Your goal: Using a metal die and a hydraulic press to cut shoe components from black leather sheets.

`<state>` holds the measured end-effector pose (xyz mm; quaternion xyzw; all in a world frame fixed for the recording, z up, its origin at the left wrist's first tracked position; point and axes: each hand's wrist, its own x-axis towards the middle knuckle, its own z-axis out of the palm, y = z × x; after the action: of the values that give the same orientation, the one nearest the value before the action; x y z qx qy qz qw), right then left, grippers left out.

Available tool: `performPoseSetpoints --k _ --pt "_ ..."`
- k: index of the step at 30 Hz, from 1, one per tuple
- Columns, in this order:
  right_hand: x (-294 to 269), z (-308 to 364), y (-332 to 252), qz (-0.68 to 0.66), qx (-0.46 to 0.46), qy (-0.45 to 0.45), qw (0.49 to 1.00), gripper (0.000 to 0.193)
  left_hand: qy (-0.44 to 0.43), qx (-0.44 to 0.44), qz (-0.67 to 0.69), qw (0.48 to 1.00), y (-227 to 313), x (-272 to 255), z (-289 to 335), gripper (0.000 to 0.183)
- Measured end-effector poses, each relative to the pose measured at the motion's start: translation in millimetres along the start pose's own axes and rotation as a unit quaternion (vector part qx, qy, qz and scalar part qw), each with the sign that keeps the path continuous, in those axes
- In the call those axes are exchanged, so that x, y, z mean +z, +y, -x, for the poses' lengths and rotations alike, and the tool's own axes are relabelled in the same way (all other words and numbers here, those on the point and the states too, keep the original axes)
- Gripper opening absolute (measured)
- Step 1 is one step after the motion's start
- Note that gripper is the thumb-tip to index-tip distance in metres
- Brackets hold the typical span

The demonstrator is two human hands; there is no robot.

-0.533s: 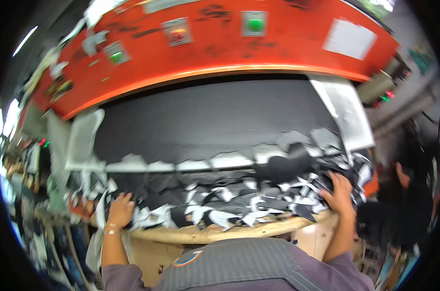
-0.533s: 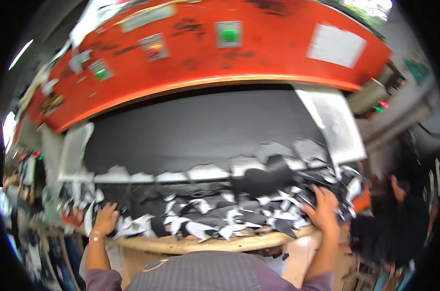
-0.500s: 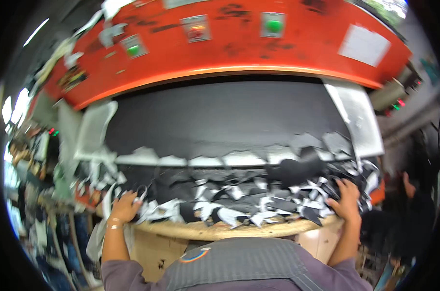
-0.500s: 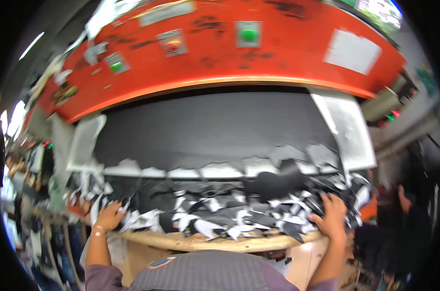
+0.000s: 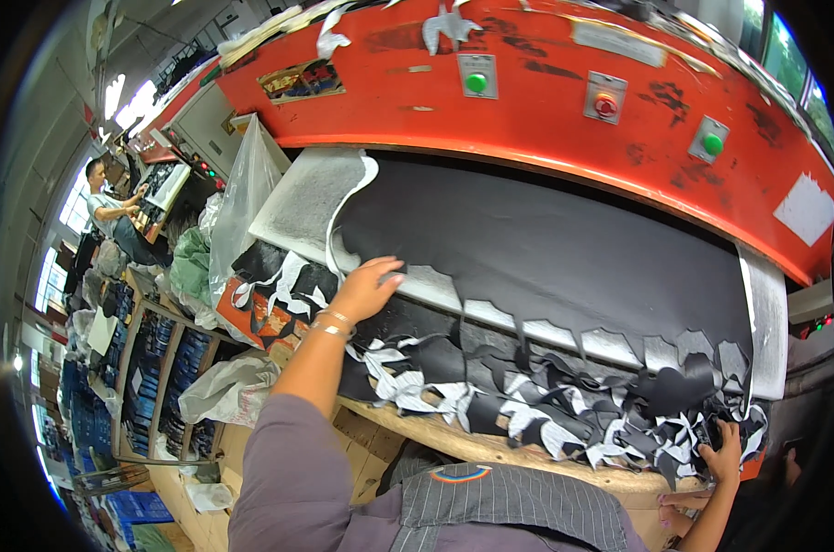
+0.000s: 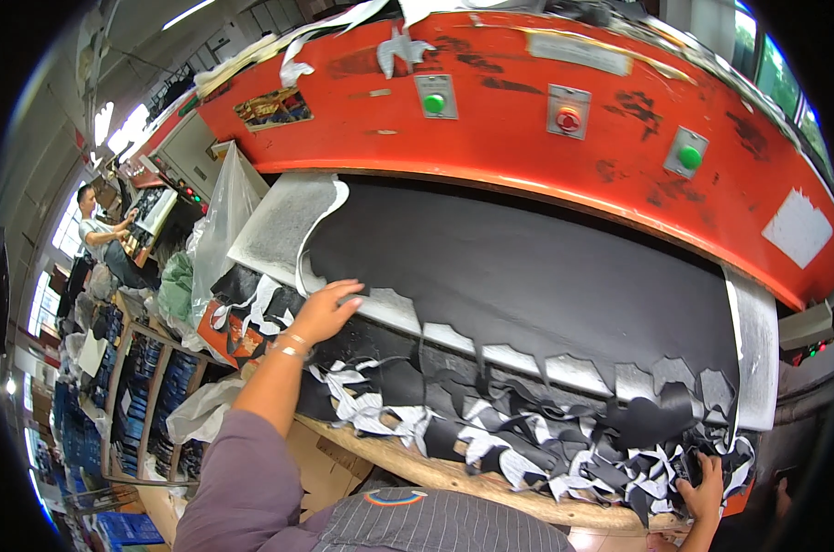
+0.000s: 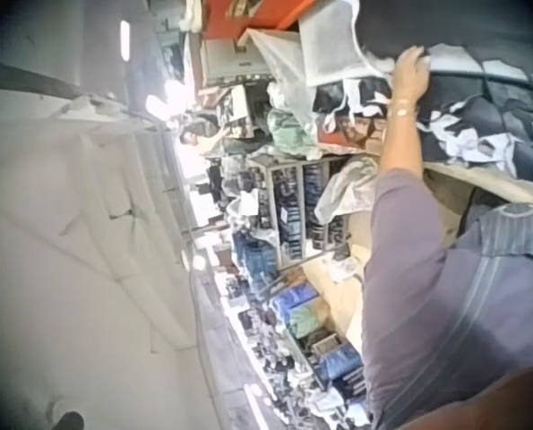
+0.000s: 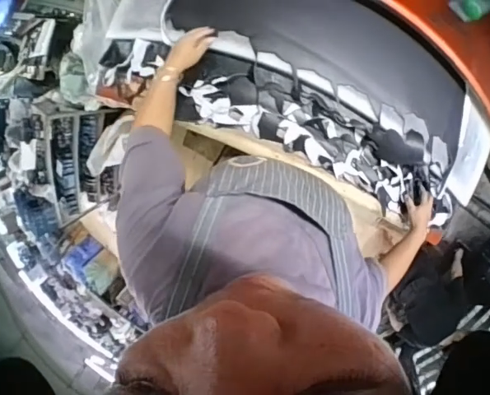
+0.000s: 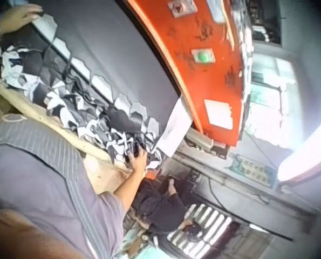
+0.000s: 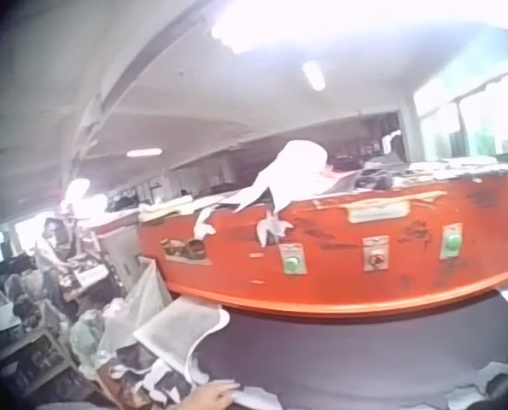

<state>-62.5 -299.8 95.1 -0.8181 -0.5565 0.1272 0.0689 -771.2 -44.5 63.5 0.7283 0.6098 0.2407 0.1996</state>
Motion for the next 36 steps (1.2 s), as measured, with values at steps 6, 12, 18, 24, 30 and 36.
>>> performPoseSetpoints --k 6,12,18,24,30,36 --pt "26.5 32.7 -79.5 0.023 0.129 0.12 0.984 0.031 0.084 0.004 -0.219 0.972 -156.9 -23.3 -69.0 0.041" --pt "54.6 119.2 -160.5 -0.064 0.117 0.142 0.981 0.016 0.043 0.12 -0.3 0.945 -193.5 -65.4 -65.7 0.04" --pt "135.1 90.5 -448.7 -0.071 -0.027 0.082 0.994 0.029 0.003 0.153 -0.287 0.946 -192.9 -85.0 -39.9 0.036" --pt "158.7 48.2 -532.1 0.049 -0.184 -0.03 0.981 0.029 0.053 0.149 -0.082 0.984 -214.5 -100.5 -91.4 0.029" --pt "190.2 0.2 -518.4 0.09 -0.215 -0.063 0.97 0.025 0.104 0.123 -0.088 0.983 -262.3 -64.9 -92.8 0.032" --pt "172.0 -16.5 -538.7 0.043 -0.241 -0.128 0.961 0.013 0.123 0.098 -0.063 0.986 -268.5 -60.9 -82.3 0.034"
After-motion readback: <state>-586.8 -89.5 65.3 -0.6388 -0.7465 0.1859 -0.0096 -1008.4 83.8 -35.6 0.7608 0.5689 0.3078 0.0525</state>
